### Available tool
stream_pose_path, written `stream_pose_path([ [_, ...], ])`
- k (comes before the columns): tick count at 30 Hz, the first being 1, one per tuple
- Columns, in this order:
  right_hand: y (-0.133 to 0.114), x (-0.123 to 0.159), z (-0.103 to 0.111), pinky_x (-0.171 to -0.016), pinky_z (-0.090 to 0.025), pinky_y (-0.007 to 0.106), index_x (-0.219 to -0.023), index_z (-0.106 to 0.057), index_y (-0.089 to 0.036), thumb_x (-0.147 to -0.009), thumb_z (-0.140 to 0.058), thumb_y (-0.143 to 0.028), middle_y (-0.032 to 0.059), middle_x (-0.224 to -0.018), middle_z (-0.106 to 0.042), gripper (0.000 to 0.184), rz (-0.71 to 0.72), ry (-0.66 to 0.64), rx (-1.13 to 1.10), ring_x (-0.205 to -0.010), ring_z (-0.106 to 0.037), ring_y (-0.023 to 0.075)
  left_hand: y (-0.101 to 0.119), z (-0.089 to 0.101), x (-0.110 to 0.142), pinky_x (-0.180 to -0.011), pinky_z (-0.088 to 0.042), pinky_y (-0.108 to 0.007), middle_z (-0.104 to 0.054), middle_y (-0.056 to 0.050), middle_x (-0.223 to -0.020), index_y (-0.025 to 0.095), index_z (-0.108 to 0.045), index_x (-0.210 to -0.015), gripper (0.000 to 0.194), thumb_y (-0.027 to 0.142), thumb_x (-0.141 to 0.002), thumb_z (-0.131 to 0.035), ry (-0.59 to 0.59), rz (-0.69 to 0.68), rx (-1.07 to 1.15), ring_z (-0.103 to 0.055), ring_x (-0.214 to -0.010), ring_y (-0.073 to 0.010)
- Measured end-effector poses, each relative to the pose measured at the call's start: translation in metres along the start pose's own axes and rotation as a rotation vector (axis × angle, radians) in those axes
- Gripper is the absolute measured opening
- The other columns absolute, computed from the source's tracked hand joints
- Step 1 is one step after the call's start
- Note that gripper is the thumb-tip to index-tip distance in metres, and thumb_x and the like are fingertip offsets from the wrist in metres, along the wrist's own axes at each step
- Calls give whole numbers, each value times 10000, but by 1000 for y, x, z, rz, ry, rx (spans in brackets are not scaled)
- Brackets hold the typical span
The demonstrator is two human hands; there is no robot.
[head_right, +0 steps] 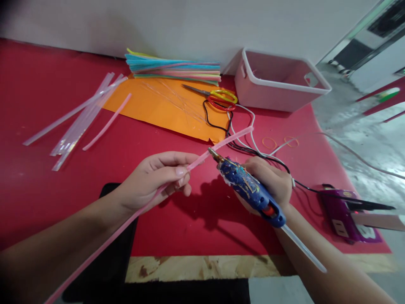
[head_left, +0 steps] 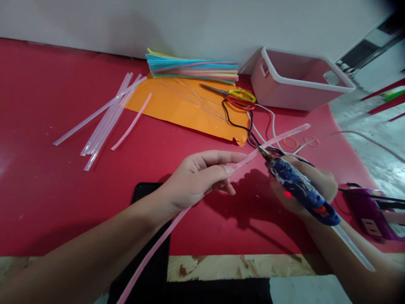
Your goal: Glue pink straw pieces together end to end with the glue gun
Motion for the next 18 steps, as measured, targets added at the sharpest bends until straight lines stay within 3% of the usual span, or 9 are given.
stream_pose_path([
  [4,-7,1,-2,-500,-479,267,-773,-609,-280,-754,-712,-239,-38,-663,-620,112,68,-30,-8,-525,-583,146,-2,-2,0,-601,-512,-213,-652,52,-590,165,-792,-900,209,91,-738,-681,-11,41,52,-638,-524,-70],
  [10,-2,2,2,-491,-459,268,-732,-591,-271,-750,-718,-233,-43,-636,-610,134,23,22,25,-503,-567,142,-2,-2,0,-598,-500,-222,-624,63,-566,175,-798,-927,222,103,-747,-689,-15,38,44,-632,-514,-72],
  [15,5,5,5,-397,-370,252,-710,-582,-276,-735,-742,-257,-78,-519,-512,162,-27,37,124,-396,-457,119,-4,3,-1,-585,-489,-203,-660,41,-620,164,-795,-977,230,127,-770,-702,24,46,-3,-654,-553,-76],
  [18,12,8,5,-398,-380,261,-721,-598,-283,-710,-762,-267,-78,-514,-522,165,-76,44,73,-398,-481,130,-3,4,-1,-591,-503,-195,-643,49,-592,160,-793,-962,216,119,-770,-703,23,42,15,-655,-550,-75],
])
Point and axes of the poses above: each hand's wrist, its own x-axis away from the middle knuckle, its own z-axis out of the back of the hand, y = z × x, the point moved 10 cm from there along -x, towards the middle knuckle
